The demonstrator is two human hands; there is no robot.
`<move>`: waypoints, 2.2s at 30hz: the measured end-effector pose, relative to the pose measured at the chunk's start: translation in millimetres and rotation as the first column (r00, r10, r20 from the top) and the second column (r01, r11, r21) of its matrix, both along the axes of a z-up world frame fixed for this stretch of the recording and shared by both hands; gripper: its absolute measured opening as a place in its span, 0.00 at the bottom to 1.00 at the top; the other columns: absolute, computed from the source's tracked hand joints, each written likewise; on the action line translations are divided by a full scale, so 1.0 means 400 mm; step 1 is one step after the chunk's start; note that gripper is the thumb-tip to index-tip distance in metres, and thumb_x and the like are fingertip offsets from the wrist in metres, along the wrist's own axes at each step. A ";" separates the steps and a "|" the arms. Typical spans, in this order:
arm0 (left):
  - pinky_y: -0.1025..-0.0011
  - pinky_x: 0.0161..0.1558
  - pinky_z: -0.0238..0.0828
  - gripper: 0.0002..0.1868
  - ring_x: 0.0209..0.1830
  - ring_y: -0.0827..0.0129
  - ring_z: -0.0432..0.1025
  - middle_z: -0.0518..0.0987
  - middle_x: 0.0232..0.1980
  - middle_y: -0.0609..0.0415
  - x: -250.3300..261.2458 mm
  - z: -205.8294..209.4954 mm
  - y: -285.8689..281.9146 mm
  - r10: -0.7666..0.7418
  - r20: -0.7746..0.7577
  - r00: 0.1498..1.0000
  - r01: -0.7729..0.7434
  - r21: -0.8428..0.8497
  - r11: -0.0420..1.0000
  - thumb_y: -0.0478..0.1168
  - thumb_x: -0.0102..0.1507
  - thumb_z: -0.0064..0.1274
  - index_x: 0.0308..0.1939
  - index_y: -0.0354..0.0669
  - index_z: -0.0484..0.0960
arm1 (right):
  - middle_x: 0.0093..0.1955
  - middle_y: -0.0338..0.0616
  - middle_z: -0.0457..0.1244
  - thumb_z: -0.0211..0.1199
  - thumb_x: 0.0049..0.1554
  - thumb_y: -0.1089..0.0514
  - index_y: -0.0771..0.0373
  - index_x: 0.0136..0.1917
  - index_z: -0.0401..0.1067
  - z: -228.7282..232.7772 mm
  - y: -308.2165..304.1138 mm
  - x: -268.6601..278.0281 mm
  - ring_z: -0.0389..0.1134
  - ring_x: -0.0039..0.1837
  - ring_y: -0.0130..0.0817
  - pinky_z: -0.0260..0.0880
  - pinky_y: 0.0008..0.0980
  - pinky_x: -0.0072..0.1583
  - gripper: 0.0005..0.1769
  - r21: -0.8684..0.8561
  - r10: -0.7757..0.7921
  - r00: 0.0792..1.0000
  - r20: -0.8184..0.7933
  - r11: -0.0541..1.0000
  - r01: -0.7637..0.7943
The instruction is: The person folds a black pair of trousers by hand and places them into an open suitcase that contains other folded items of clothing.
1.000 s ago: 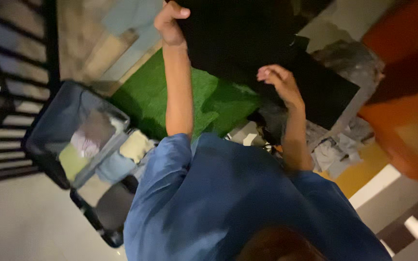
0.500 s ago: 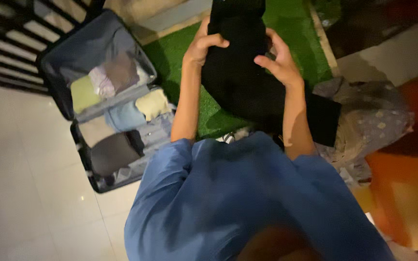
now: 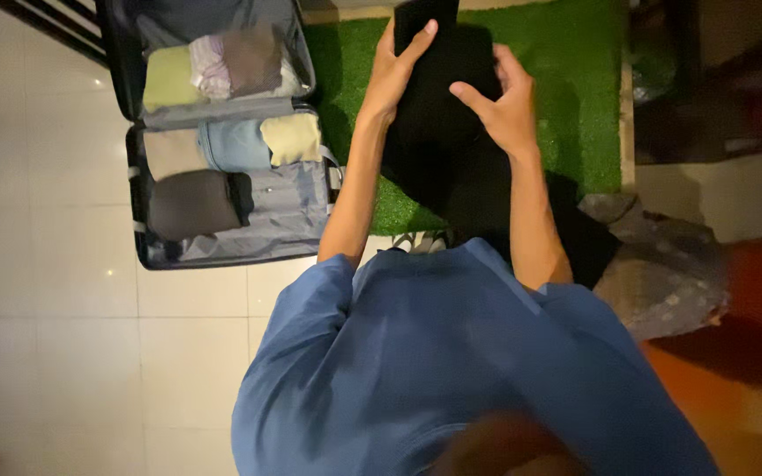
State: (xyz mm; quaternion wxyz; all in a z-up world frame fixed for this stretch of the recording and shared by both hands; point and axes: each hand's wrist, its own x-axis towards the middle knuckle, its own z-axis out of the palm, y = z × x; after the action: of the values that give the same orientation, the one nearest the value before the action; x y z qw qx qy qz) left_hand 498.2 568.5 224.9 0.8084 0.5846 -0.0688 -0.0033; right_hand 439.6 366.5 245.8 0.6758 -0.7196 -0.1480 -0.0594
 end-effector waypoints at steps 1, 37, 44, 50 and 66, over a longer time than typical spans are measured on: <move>0.67 0.57 0.74 0.28 0.54 0.67 0.76 0.82 0.55 0.50 0.006 -0.012 0.005 0.014 0.000 1.000 -0.014 -0.001 1.000 0.51 0.66 0.61 0.62 0.35 0.76 | 0.66 0.52 0.68 0.75 0.61 0.57 0.70 0.70 0.67 -0.004 -0.004 0.007 0.69 0.67 0.37 0.69 0.35 0.71 0.30 -0.001 0.014 1.000 0.000 1.000 -0.014; 0.79 0.63 0.60 0.08 0.59 0.77 0.68 0.73 0.54 0.59 0.120 -0.058 0.359 0.055 0.406 0.912 -0.172 0.257 0.951 0.24 0.73 0.49 0.54 0.36 0.72 | 0.59 0.47 0.66 0.83 0.52 0.54 0.65 0.63 0.78 -0.024 -0.341 0.187 0.69 0.61 0.41 0.71 0.40 0.65 0.29 -0.655 0.202 0.883 0.423 0.742 0.143; 0.80 0.55 0.64 0.06 0.50 0.79 0.66 0.70 0.48 0.61 0.139 -0.095 0.359 0.083 0.496 0.864 -0.278 0.335 0.900 0.28 0.75 0.47 0.55 0.38 0.69 | 0.49 0.48 0.66 0.79 0.63 0.52 0.65 0.51 0.76 -0.088 -0.353 0.188 0.67 0.47 0.40 0.67 0.38 0.51 0.17 -0.749 0.159 0.959 0.234 0.659 0.073; 0.79 0.58 0.62 0.06 0.53 0.78 0.65 0.70 0.51 0.60 0.153 -0.157 0.390 0.116 0.440 0.891 -0.263 0.292 0.920 0.30 0.77 0.46 0.57 0.38 0.69 | 0.35 0.47 0.59 0.68 0.73 0.58 0.70 0.44 0.68 -0.110 -0.346 0.214 0.57 0.39 0.31 0.59 0.34 0.44 0.19 -0.599 0.003 0.982 0.189 0.793 0.113; 0.75 0.47 0.69 0.08 0.42 0.79 0.70 0.78 0.40 0.58 0.125 -0.184 0.362 0.363 0.416 0.834 -0.528 0.410 0.744 0.39 0.76 0.46 0.50 0.36 0.76 | 0.56 0.43 0.61 0.81 0.51 0.57 0.70 0.55 0.64 -0.042 -0.297 0.221 0.59 0.57 0.34 0.62 0.34 0.60 0.30 -0.380 0.075 0.955 0.288 0.924 0.042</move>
State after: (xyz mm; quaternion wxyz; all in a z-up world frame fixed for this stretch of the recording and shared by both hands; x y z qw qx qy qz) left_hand 548.3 713.4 151.2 0.5799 0.7685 -0.0475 0.2660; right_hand 528.0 247.8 228.9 0.4933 -0.8187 -0.2628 -0.1312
